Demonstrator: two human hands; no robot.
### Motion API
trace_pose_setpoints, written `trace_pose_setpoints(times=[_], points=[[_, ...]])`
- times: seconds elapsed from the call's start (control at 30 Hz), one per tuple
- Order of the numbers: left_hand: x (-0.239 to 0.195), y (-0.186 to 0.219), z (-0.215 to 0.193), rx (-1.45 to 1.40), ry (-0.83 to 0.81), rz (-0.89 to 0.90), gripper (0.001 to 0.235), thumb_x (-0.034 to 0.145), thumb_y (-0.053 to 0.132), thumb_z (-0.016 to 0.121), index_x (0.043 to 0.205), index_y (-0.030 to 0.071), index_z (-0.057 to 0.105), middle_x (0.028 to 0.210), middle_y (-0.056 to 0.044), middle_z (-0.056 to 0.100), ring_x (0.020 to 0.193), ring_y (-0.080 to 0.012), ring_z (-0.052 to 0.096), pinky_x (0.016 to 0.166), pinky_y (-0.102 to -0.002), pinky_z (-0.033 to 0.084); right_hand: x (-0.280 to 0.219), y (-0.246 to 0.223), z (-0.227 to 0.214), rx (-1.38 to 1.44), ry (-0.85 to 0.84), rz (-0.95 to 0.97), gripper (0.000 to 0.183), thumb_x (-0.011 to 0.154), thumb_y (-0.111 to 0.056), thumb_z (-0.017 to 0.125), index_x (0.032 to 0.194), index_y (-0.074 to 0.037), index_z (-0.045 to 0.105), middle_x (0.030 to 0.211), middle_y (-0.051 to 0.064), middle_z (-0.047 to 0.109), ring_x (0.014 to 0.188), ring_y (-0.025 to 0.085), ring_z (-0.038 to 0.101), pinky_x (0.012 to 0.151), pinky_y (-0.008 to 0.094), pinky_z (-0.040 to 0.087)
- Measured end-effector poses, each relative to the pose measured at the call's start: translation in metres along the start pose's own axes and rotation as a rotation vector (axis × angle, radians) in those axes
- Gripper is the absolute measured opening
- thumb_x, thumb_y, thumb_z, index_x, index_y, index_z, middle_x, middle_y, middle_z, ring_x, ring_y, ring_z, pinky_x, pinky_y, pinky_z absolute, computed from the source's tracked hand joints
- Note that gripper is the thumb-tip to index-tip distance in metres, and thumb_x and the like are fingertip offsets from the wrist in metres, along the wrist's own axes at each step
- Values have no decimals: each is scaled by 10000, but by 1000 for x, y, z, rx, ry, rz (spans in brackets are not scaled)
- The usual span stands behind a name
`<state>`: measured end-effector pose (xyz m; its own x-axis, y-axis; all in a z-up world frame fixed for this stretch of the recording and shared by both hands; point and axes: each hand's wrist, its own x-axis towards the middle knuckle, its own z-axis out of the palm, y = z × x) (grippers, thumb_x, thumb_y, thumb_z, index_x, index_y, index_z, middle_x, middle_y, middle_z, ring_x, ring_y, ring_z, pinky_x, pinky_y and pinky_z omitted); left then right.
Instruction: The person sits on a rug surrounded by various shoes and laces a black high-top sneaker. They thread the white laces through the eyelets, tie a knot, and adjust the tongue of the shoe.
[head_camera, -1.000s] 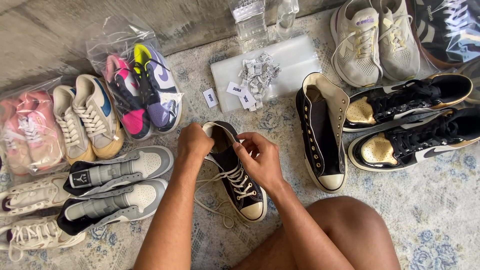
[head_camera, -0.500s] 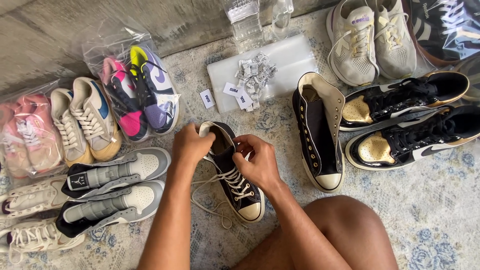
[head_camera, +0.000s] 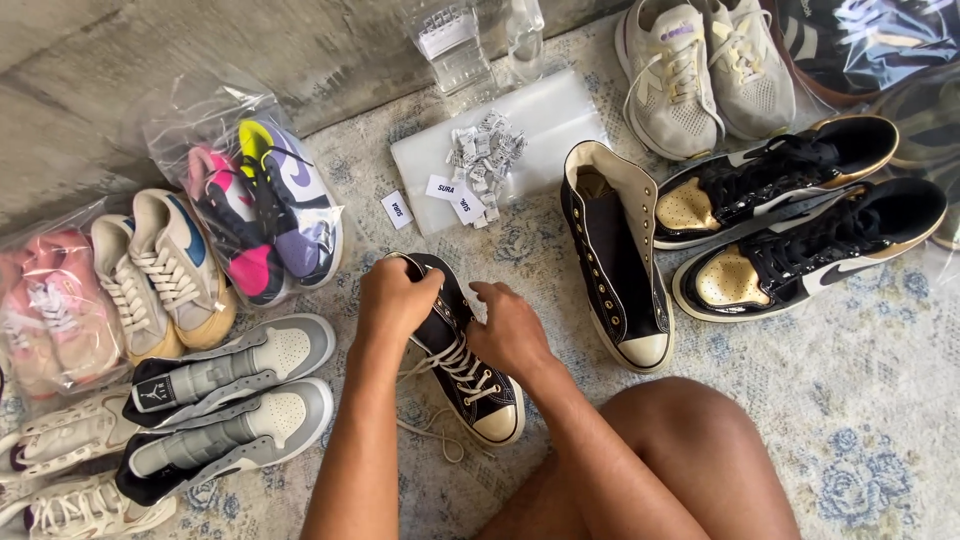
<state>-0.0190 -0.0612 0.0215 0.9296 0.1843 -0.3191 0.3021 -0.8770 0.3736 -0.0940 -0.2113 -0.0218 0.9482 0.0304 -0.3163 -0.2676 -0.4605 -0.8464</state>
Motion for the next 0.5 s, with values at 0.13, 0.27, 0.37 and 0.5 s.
trace_pose_setpoints(times=[0.13,0.27,0.37,0.5], points=[[19,-3,7,-75,-147,-40,276,726,260,680,816,0,704,685,-176,642,668,-370,680,625,-495,515,-16,-35,-15,-87,-176,20,904,687,136,531,1558,-83,427,1387,269,580,1284,474,568,1026,582,514],[6,7,-6,-201,-176,-180,461,655,285,731,1001,-21,743,909,-214,711,918,-424,715,717,-506,535,-9,-18,-7,-276,-260,-31,829,788,-25,568,1587,-104,365,1402,228,591,1336,444,526,1031,553,449],[-1,11,-10,-259,-176,-216,480,669,281,730,1035,-30,741,1002,-234,706,1013,-401,695,789,-479,530,-4,-7,2,-287,-252,-19,796,798,-82,583,1571,-123,395,1395,195,599,1322,415,527,1018,528,450],[-25,31,-38,-196,-303,-194,662,770,357,678,1272,-74,657,1345,-318,614,1330,-481,535,1030,-538,473,3,9,14,-303,-208,-5,723,779,-140,591,1497,-144,505,1323,132,643,1251,365,576,987,501,483]])
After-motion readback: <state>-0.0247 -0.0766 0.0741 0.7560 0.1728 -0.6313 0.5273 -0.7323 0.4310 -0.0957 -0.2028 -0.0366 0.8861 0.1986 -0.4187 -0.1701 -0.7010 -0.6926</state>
